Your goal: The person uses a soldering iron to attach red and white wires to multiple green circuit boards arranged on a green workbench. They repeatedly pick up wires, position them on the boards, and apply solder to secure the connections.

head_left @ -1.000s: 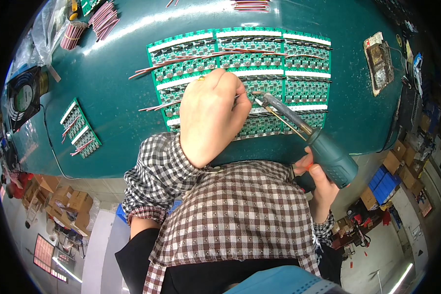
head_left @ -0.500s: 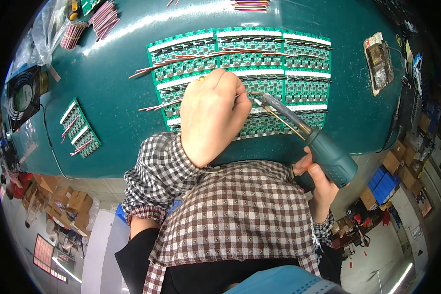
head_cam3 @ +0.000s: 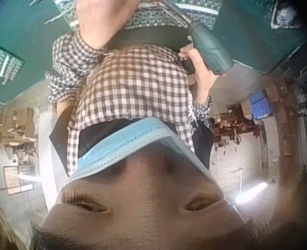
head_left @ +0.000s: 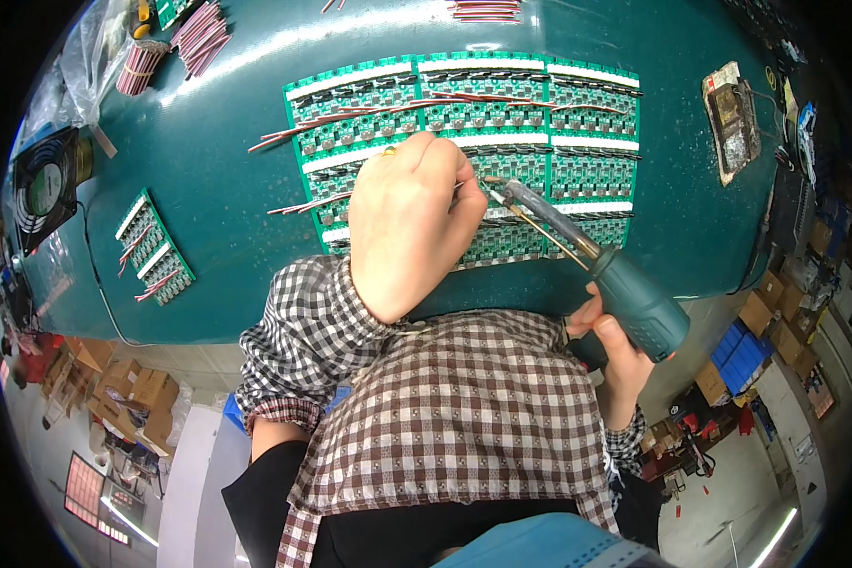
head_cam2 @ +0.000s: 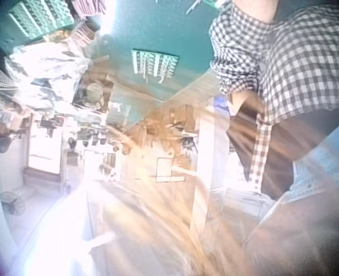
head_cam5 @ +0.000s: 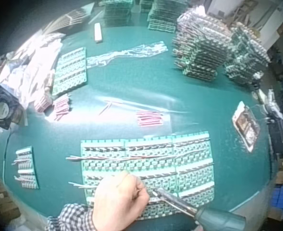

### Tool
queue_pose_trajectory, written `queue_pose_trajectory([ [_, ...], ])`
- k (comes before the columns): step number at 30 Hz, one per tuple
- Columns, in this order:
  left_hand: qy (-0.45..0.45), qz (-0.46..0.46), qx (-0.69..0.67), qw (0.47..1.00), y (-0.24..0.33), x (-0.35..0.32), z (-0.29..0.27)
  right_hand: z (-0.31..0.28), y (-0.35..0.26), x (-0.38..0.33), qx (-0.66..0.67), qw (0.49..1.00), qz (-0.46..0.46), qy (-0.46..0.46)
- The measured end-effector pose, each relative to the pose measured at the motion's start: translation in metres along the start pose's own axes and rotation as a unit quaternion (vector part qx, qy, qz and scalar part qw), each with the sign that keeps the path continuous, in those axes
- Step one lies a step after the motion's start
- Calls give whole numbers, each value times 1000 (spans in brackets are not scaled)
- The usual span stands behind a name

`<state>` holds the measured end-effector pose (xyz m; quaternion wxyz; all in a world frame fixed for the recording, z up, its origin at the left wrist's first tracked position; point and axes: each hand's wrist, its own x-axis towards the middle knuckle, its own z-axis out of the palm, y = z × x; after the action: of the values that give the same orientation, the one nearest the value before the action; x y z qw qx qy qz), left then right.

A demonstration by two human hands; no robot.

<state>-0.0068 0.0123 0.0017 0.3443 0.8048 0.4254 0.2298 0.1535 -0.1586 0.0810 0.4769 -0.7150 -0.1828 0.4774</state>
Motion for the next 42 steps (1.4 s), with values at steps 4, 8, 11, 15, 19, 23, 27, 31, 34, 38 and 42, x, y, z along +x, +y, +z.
queue_pose_trajectory([
  [4,2,-1,2,1000,1,0,0,0,1,0,-1,1000,-1,0],
  [8,0,-1,1,1000,0,0,0,-1,2,-1,-5,1000,-2,-2],
  [11,-4,2,2,1000,0,0,0,-2,3,-2,14,1000,-9,-2],
  [15,1,1,3,1000,0,0,0,-2,0,-2,14,1000,-15,1],
  [19,4,2,4,1000,1,0,0,-3,2,-1,6,1000,-24,-7],
  [23,6,4,5,1000,0,0,1,0,1,-1,2,1000,-14,-1],
  [27,6,1,7,1000,1,0,1,1,0,-1,4,1000,-5,0],
  [31,10,4,4,1000,0,0,2,4,0,-1,-45,999,-14,11],
  [34,9,3,6,1000,0,0,2,6,0,-2,-70,997,-20,19],
  [38,11,2,2,1000,0,0,2,0,2,-3,-8,1000,-19,7],
  [42,8,2,2,1000,0,-1,3,-1,0,-4,-7,1000,-24,8],
])
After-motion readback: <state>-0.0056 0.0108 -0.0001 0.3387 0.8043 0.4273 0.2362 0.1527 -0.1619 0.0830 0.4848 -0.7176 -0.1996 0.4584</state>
